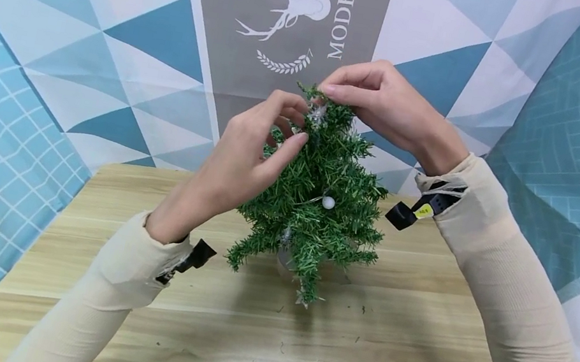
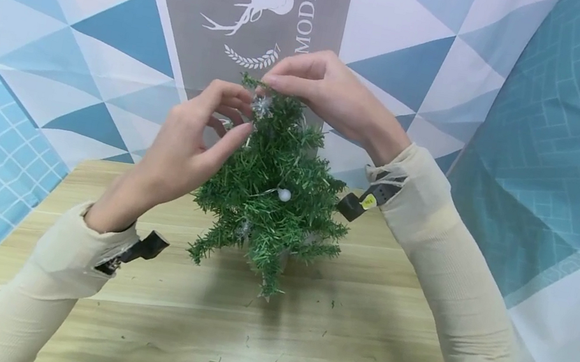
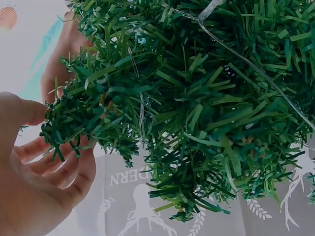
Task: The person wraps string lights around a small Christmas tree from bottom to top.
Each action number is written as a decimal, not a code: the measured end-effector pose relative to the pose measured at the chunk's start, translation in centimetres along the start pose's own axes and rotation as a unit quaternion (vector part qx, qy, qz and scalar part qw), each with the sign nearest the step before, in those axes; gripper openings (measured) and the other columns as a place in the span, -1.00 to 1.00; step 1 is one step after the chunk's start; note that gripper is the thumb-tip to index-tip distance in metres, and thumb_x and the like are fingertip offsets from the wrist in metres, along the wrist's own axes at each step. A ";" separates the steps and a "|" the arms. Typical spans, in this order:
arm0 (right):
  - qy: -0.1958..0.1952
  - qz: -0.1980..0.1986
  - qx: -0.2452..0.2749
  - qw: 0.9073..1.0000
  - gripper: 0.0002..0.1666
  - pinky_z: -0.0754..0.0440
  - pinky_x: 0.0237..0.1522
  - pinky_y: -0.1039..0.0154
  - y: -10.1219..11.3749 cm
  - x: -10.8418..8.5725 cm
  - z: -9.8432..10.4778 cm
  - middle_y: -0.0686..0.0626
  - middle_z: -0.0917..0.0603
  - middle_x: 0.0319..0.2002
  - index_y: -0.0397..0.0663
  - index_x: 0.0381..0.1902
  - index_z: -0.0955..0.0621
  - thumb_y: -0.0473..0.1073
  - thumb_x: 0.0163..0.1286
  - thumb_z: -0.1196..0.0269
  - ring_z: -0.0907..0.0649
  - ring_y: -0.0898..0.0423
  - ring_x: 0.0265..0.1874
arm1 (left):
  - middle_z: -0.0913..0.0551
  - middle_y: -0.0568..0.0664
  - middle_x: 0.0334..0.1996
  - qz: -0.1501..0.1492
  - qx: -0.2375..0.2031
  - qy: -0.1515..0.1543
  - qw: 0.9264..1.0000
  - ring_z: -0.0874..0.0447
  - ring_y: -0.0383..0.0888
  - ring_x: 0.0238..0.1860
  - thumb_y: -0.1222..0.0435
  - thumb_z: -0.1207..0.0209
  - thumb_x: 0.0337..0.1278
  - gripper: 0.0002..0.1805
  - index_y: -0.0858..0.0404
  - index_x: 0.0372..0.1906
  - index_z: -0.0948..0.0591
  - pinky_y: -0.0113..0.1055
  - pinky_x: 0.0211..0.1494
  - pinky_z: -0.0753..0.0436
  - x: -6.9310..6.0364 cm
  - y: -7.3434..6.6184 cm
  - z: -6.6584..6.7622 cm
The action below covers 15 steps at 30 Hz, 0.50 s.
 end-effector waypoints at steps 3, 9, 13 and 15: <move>-0.007 -0.007 -0.052 0.999 -0.69 -0.37 0.33 0.09 -0.1 -0.2 0.0 -0.18 -0.64 -0.04 -0.33 -0.15 -0.71 -0.20 0.54 -0.11 -0.50 -0.09 0.12 | -0.63 0.08 -0.12 0.000 0.003 0.000 1.000 -0.61 -0.14 -0.21 0.33 -0.12 0.39 -0.70 0.35 0.12 -0.46 -0.28 -0.24 -0.61 0.0 -0.1 0.1; -0.056 -0.026 -0.161 0.985 -0.66 -0.33 0.36 0.08 -0.3 -0.9 -0.1 -0.02 -0.60 0.15 -0.08 0.07 -0.68 -0.04 0.52 -0.14 -0.49 0.08 0.23 | -0.63 0.09 -0.13 0.010 0.004 0.000 1.000 -0.61 -0.14 -0.21 0.34 -0.13 0.37 -0.67 0.35 0.15 -0.43 -0.26 -0.23 -0.63 -0.6 -0.1 0.2; -0.084 -0.009 -0.185 0.979 -0.66 -0.41 0.28 0.07 0.2 -1.8 -0.3 0.02 -0.61 0.14 0.01 0.11 -0.64 -0.01 0.50 -0.18 -0.54 0.09 0.18 | -0.64 0.10 -0.10 0.029 -0.013 -0.008 0.999 -0.61 -0.14 -0.18 0.34 -0.13 0.38 -0.66 0.34 0.17 -0.42 -0.22 -0.19 -0.62 -1.6 0.1 0.6; -0.097 -0.002 -0.192 0.977 -0.65 -0.43 0.27 0.08 0.4 -2.4 -0.3 0.03 -0.61 0.14 0.03 0.13 -0.64 0.00 0.50 -0.18 -0.54 0.10 0.18 | -0.64 0.10 -0.08 0.035 -0.020 -0.016 0.999 -0.60 -0.14 -0.16 0.36 -0.13 0.38 -0.65 0.34 0.18 -0.42 -0.21 -0.18 -0.61 -2.3 0.2 0.9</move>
Point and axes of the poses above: each hand's wrist, its own x-axis towards the middle knuckle, its own z-axis out of the back of the hand, y = z × x, the point moved 3 cm from there along x, towards the middle knuckle
